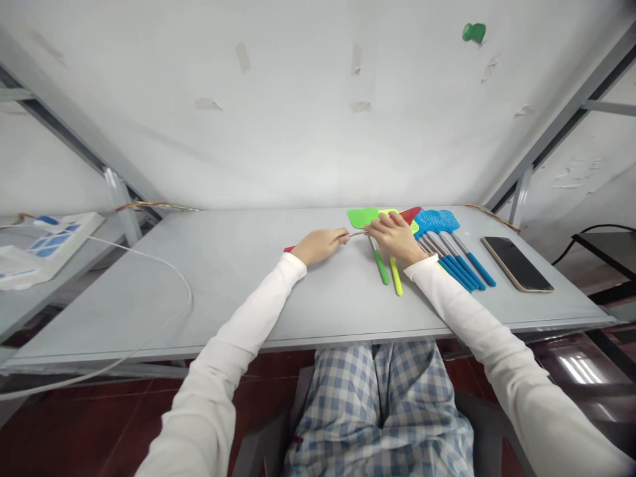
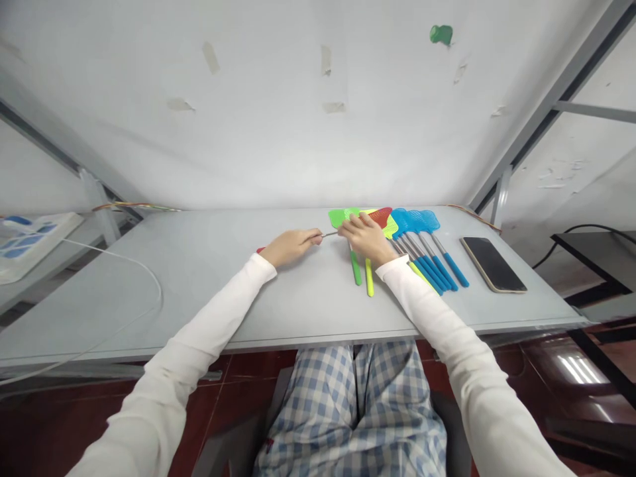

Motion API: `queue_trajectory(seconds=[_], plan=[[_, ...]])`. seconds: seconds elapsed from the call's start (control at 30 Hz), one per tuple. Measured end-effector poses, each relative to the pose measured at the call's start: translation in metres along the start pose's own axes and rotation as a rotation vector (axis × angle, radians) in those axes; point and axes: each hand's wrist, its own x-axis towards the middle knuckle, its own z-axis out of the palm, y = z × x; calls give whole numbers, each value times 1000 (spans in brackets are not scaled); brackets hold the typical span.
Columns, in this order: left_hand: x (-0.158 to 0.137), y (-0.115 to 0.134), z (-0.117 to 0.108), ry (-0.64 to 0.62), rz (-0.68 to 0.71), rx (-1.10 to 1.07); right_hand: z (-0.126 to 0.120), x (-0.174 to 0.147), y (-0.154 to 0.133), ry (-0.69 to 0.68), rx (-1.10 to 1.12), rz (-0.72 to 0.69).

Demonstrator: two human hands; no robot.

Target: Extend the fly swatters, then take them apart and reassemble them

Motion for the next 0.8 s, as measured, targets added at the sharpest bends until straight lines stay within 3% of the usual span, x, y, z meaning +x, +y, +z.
queue_trajectory(seconds=[0.1,0.27,0.37,0.57,0.67,0.8], plan=[[-7,-25,-14,24,-62,-66,0,-11,30,41,-22,158],[-17,-49,-19,137,-163,160,1,-25,59,86,-74,372],[-17,-44,-9,211,-164,268,3,-19,40,92,-76,331],[-11,-26,7,275,-71,265,2,3,-1,-63,58,155],[-12,-31,1,244,-61,315,-3,2,10,-27,70,138],[-22,-54,-16,284,-127,362,-8,-17,54,34,-26,214]])
